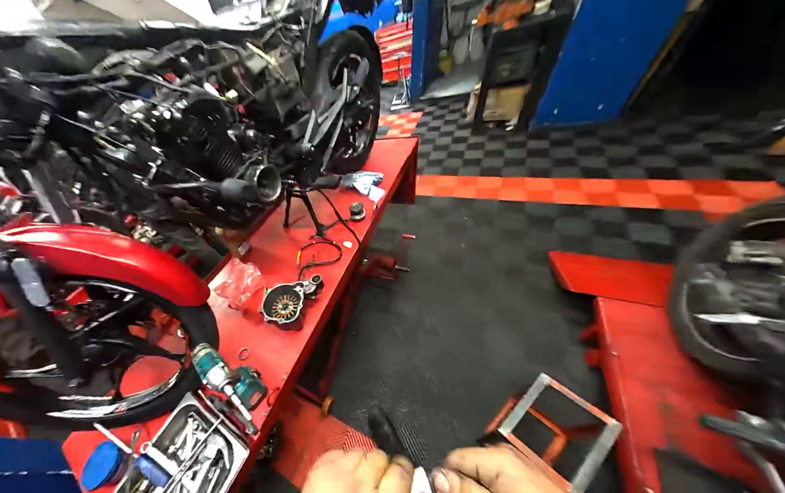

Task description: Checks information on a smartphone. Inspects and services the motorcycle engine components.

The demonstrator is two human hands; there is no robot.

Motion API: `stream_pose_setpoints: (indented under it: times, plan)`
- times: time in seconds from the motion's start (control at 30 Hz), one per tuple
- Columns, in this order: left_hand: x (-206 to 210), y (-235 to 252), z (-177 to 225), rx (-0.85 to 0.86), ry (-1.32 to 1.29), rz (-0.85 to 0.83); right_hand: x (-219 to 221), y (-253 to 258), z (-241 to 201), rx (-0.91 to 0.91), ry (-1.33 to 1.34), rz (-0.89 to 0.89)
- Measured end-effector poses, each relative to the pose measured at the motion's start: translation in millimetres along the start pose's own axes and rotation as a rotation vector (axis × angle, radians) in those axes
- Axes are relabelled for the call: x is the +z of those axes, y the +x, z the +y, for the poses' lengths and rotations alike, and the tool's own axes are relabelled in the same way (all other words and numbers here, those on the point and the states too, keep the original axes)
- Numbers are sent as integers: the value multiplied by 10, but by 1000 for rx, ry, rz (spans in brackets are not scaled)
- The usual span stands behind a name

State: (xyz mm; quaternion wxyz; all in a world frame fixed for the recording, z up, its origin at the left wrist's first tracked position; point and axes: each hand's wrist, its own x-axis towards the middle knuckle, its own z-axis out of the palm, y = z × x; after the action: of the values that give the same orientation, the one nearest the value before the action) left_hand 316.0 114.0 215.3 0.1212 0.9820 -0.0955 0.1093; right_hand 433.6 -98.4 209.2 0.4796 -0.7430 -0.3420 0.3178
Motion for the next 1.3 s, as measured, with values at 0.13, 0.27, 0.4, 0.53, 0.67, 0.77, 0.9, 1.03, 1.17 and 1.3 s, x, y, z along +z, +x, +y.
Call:
stream_pose_setpoints:
  times: [0.13, 0.27, 0.4, 0.53, 0.67, 0.77, 0.9, 1.03, 1.17, 1.3]
  plan:
    - [105, 560, -479, -205, -519, -199, -635, 467, 83, -445, -113, 213]
    - [406, 1229, -1075, -214, -663, -78, -1293, 1102, 210, -324, 146, 114]
    - [464, 2074, -1379, -129, -459, 73, -1621, 1818, 252, -58, 444, -158]
    - [459, 2783, -1689, -68, -290, 126, -2000, 2406, 339, -81, 637, -218]
    - [458, 3304, -1909, -71, -198, 114, -2427, 2876, 461, -89, 748, -268]
    - [527, 3655, -2062, -117, -160, 131, -2773, 3282, 577, -94, 761, -347]
    - [663, 4131, -2177, -208, -85, 152, -3253, 3876, 805, -100, 827, -489]
    - [748, 4592, -2256, -332, 20, 154, -3680, 4459, 981, -90, 864, -630]
    - [818, 4930, -2247, -543, 284, 87, -3980, 4896, 986, -102, 707, -754]
    - [881, 4975, -2289, -768, 142, -31, -4128, 5270, 836, -189, 692, -949]
